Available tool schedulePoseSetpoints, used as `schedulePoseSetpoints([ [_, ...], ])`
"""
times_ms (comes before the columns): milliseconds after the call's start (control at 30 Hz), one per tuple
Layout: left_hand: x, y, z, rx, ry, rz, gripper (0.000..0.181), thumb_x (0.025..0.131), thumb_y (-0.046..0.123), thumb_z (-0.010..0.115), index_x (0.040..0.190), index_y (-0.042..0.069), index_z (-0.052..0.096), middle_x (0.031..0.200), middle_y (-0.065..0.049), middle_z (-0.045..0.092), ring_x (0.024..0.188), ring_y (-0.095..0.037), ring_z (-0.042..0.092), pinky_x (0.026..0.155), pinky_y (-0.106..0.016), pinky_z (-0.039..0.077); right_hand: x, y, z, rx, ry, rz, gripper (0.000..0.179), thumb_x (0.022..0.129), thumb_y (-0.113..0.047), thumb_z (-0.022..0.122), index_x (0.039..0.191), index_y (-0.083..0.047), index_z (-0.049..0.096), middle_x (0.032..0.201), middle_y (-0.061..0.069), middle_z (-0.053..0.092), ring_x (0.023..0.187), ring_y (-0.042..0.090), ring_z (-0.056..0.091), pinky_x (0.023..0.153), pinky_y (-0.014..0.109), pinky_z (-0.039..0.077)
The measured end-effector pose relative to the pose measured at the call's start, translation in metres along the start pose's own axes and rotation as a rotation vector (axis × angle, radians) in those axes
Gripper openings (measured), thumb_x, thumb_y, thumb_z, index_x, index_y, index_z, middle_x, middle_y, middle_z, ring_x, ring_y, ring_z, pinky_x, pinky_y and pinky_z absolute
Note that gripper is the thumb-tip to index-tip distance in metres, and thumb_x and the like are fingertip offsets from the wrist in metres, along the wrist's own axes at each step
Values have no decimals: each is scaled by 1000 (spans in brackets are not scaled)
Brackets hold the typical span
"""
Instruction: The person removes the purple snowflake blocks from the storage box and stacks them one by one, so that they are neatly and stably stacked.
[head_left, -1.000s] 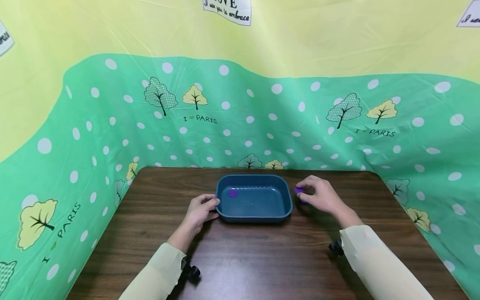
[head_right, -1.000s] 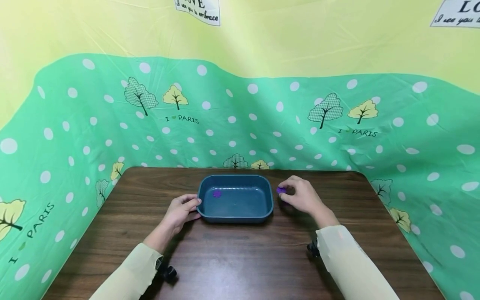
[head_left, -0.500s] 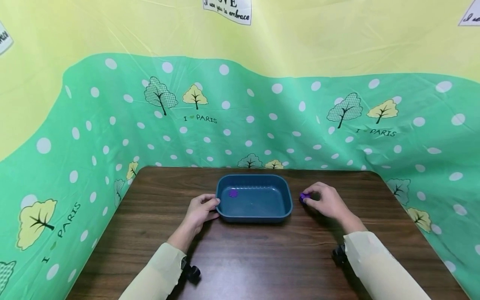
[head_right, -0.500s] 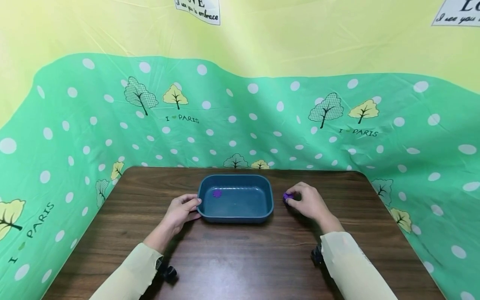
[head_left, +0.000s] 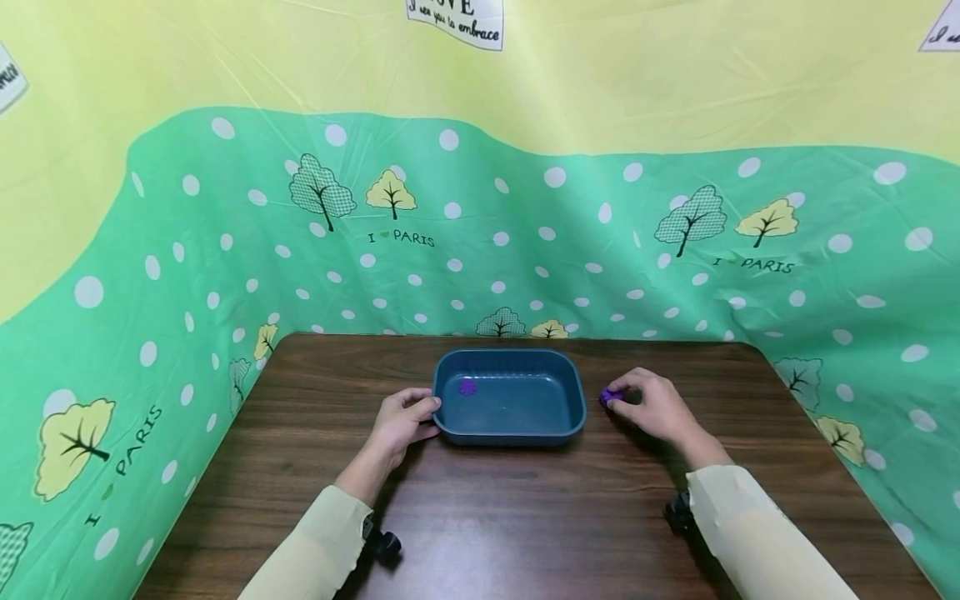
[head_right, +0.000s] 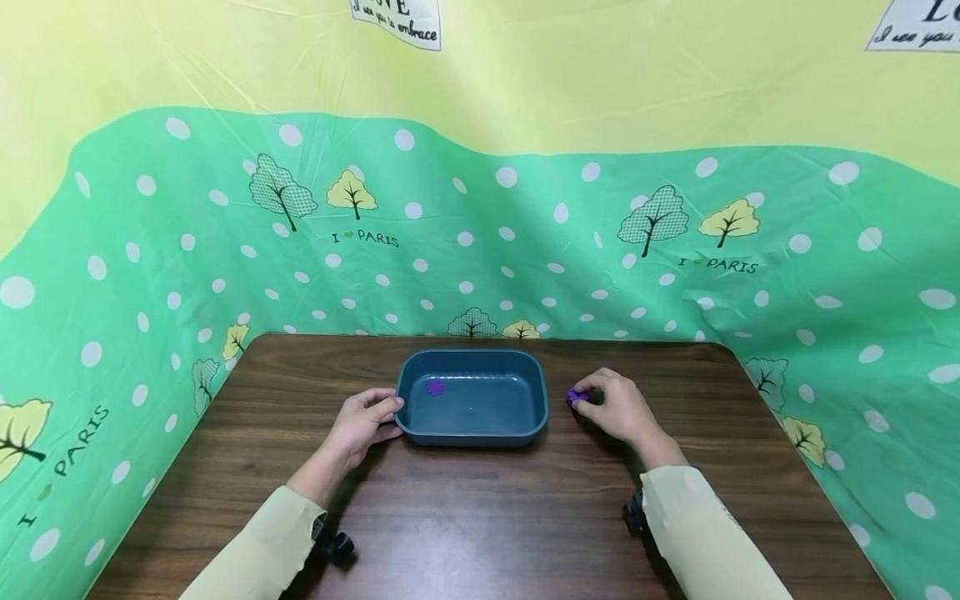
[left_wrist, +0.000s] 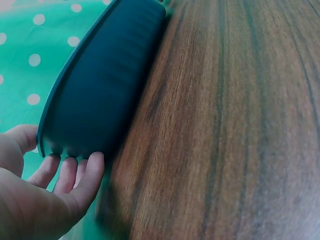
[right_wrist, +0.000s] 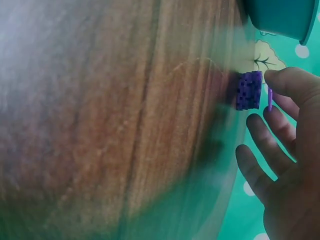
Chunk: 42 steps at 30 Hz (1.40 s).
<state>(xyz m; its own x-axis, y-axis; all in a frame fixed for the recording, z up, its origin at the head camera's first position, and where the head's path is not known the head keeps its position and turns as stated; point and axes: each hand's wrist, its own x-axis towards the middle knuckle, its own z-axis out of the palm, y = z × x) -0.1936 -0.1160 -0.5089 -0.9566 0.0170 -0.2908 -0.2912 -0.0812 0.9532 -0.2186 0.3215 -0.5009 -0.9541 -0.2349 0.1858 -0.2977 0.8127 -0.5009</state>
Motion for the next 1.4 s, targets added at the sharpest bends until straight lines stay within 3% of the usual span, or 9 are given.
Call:
schedulePoseSetpoints([
  [667, 2, -1, 0, -8, 7, -2, 39, 94, 11, 71, 129, -5, 63, 106, -11, 66, 91, -20, 68, 82, -42, 64, -1, -3, -1, -15, 20, -38, 21, 88, -17, 82, 106, -9, 76, 104, 7, 70, 99, 30, 66, 85, 53, 57],
  [1033, 1, 0, 0, -7, 8, -3, 40, 94, 12, 71, 129, -5, 63, 108, -12, 66, 90, -19, 68, 81, -43, 64, 2, -15, -5, -11, 40, -92, 21, 88, -16, 81, 107, -8, 76, 103, 3, 69, 97, 25, 66, 85, 49, 57],
  [1400, 0, 0, 1, -5, 13, -1, 37, 94, 12, 70, 128, -3, 65, 108, -12, 67, 91, -19, 70, 82, -43, 64, 20, -37, -14, -2, 34, -144, 19, 90, -11, 78, 108, -6, 76, 106, 5, 69, 96, 27, 66, 83, 50, 58],
])
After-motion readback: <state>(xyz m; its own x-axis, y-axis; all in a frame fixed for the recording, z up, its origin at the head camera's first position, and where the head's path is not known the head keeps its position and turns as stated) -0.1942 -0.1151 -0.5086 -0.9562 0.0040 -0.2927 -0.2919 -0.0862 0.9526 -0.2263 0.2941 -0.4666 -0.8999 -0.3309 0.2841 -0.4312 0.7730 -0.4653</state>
